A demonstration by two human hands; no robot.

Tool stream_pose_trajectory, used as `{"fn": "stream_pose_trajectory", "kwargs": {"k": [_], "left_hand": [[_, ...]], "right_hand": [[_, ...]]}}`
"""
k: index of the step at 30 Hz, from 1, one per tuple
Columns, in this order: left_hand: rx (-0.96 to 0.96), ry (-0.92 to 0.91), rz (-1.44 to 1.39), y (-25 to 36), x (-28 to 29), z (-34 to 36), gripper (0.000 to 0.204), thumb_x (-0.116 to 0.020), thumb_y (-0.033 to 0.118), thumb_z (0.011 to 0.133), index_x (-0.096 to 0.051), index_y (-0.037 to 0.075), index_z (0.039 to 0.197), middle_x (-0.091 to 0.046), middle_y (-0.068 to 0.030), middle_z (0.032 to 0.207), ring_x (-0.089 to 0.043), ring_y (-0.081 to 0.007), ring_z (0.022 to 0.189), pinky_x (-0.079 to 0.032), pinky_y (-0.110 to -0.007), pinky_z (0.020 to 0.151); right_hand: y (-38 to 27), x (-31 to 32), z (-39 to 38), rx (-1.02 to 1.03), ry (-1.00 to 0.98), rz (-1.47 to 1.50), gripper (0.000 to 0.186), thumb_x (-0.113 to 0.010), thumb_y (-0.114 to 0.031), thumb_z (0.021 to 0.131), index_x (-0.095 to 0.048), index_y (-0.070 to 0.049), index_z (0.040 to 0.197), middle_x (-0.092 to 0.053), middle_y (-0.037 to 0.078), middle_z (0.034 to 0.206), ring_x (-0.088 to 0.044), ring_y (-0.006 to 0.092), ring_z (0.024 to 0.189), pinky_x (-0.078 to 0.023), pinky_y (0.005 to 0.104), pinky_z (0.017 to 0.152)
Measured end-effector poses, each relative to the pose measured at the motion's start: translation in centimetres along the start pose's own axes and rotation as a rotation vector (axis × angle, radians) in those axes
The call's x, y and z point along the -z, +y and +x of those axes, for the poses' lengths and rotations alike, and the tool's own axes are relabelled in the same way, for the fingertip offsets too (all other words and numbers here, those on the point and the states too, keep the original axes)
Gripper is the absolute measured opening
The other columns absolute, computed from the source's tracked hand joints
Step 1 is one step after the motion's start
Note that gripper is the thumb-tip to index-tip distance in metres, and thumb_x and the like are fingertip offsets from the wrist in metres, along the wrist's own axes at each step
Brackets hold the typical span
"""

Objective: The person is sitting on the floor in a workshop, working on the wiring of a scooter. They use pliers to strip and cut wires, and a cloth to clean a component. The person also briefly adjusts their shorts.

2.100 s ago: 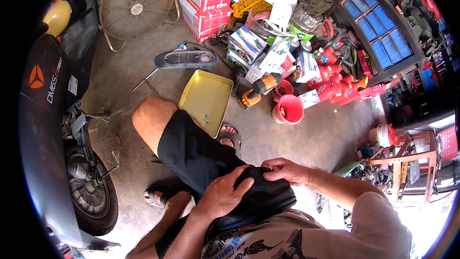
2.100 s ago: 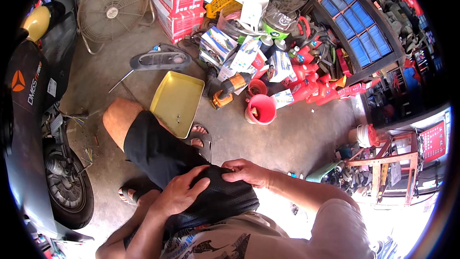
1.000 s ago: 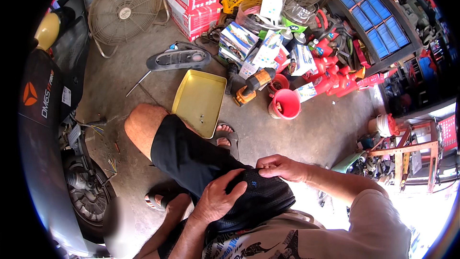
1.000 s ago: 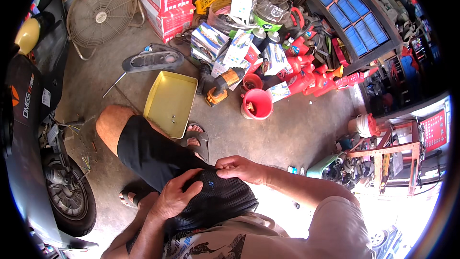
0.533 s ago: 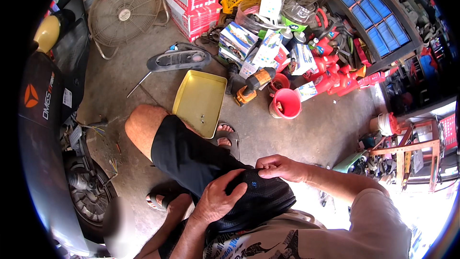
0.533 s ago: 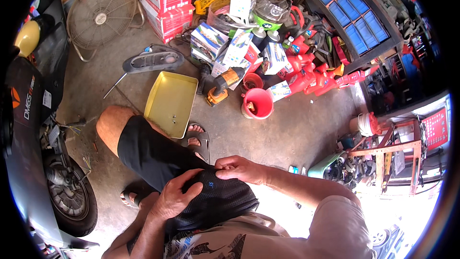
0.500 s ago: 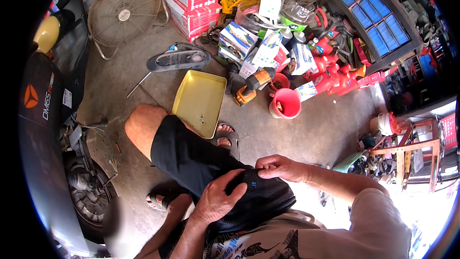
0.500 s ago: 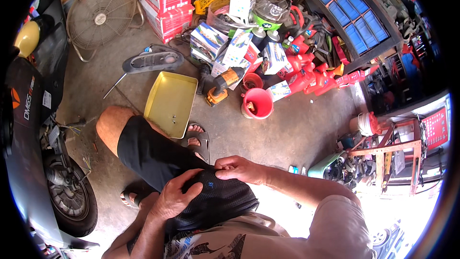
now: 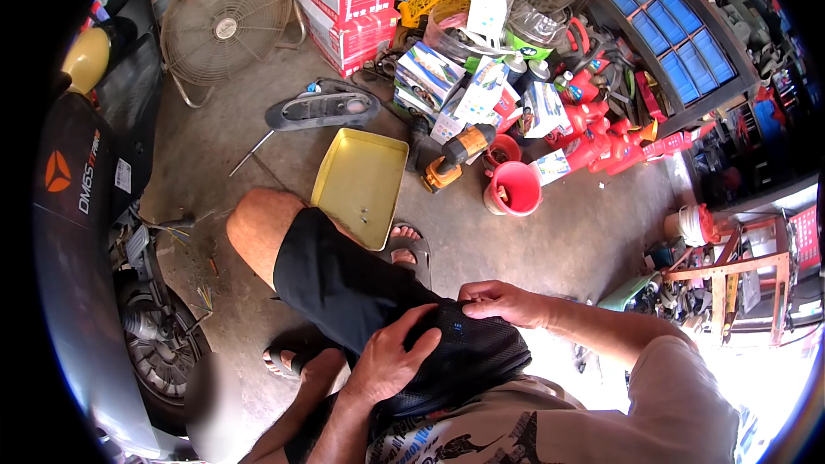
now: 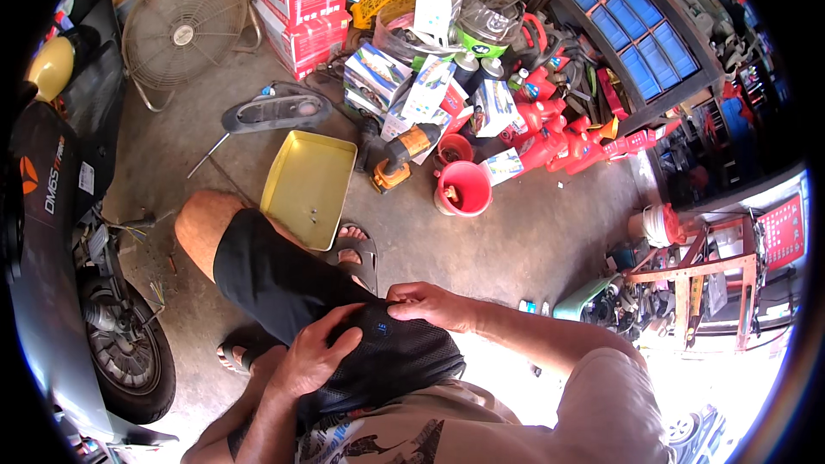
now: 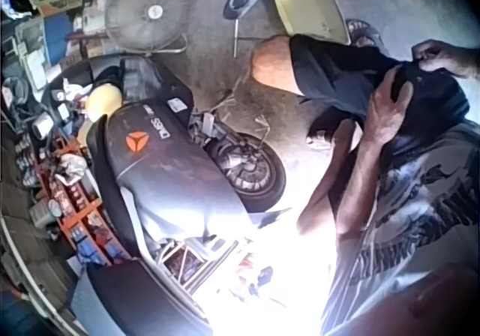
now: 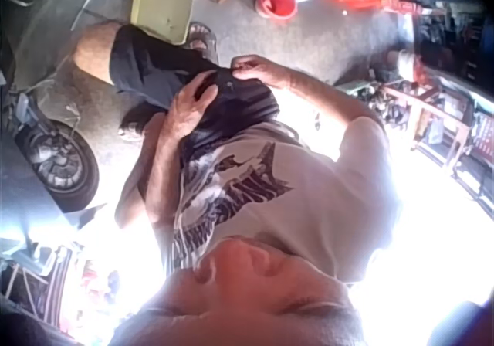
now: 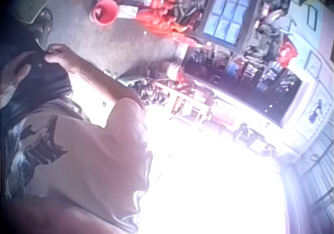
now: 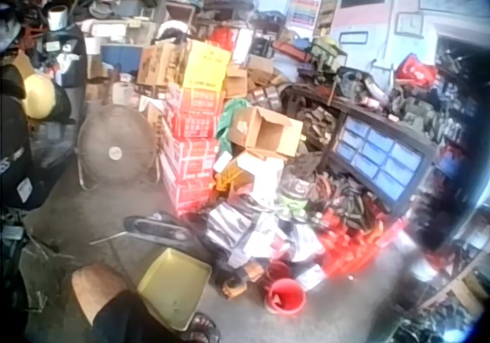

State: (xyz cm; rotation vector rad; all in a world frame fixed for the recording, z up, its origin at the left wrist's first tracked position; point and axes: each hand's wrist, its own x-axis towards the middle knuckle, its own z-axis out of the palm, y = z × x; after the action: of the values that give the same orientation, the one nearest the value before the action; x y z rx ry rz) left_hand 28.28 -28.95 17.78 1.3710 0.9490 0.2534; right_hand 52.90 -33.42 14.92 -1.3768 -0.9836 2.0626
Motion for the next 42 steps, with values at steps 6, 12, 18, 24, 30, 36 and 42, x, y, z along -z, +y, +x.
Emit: {"fn": "stream_pose_trajectory", "kwargs": {"k": [6,12,18,24,30,36,42], "left_hand": [[-0.045,0.107,-0.04,-2.1,0.7,-2.6,0.035,-0.058,0.022,0.093,-0.056,0.005,0.123,-0.066,-0.0209,0.106,-0.064,-0.0323,0.104,-0.049,-0.035,0.086],[0.174,0.209,0.01,-3.4,1.7,-7.7,0.024,-0.063,0.013,0.089,-0.061,0.0,0.109,-0.068,-0.0191,0.089,-0.069,-0.0233,0.084,-0.054,-0.03,0.071],[0.172,0.258,-0.089,-5.7,-0.5,-8.2,0.011,-0.066,0.004,0.084,-0.058,-0.001,0.09,-0.061,-0.0069,0.071,-0.055,-0.0109,0.065,-0.046,-0.026,0.061],[0.022,0.26,0.07,-3.7,-0.8,-5.5,0.011,-0.065,0.008,0.083,-0.059,0.002,0.09,-0.062,-0.0164,0.072,-0.063,-0.0291,0.065,-0.05,-0.035,0.061],[-0.308,0.097,0.359,-4.5,-4.8,0.0,0.016,-0.064,0.017,0.082,-0.056,0.006,0.09,-0.063,-0.0145,0.078,-0.063,-0.0335,0.073,-0.05,-0.043,0.062],[-0.371,-0.2,0.533,-1.9,-8.1,4.5,0.019,-0.067,0.015,0.072,-0.062,0.003,0.086,-0.067,-0.0171,0.079,-0.066,-0.0363,0.077,-0.051,-0.048,0.066],[-0.368,-0.111,0.308,-3.7,-7.4,3.1,0.018,-0.064,0.014,0.079,-0.058,0.004,0.092,-0.065,-0.0166,0.086,-0.064,-0.035,0.084,-0.049,-0.045,0.072]], "right_hand": [[0.3,-0.1,0.5,-0.037,0.007,0.045,0.029,-0.058,-0.035,0.094,-0.057,-0.006,0.093,-0.045,-0.005,0.085,-0.04,0.007,0.082,-0.035,0.0243,0.077],[1.6,1.2,1.9,-0.076,-0.028,-0.062,0.041,-0.049,-0.047,0.098,-0.059,-0.006,0.099,-0.046,-0.005,0.088,-0.04,0.0085,0.086,-0.035,0.0261,0.082],[-0.1,0.6,2.8,-0.237,0.022,-0.244,0.055,-0.044,-0.054,0.098,-0.06,-0.003,0.113,-0.053,0.0,0.101,-0.045,0.0138,0.097,-0.035,0.0294,0.093],[1.7,3.2,2.3,-0.408,0.128,-0.169,0.069,-0.049,-0.058,0.092,-0.053,0.001,0.13,-0.055,0.008,0.132,-0.045,0.0183,0.125,-0.03,0.0352,0.109],[10.9,10.4,-3.2,-0.741,0.155,0.267,0.04,-0.036,-0.03,0.095,-0.061,-0.008,0.116,-0.068,0.004,0.11,-0.064,0.019,0.097,-0.051,0.0348,0.082],[14.4,7.0,-6.4,-0.858,0.144,0.511,0.037,-0.048,-0.024,0.089,-0.061,-0.001,0.115,-0.065,0.012,0.117,-0.061,0.0262,0.11,-0.043,0.0444,0.101],[18.8,8.2,-2.9,-0.752,0.027,0.654,0.032,-0.052,-0.021,0.09,-0.062,-0.001,0.112,-0.067,0.011,0.111,-0.063,0.0237,0.103,-0.05,0.0409,0.092]]}}
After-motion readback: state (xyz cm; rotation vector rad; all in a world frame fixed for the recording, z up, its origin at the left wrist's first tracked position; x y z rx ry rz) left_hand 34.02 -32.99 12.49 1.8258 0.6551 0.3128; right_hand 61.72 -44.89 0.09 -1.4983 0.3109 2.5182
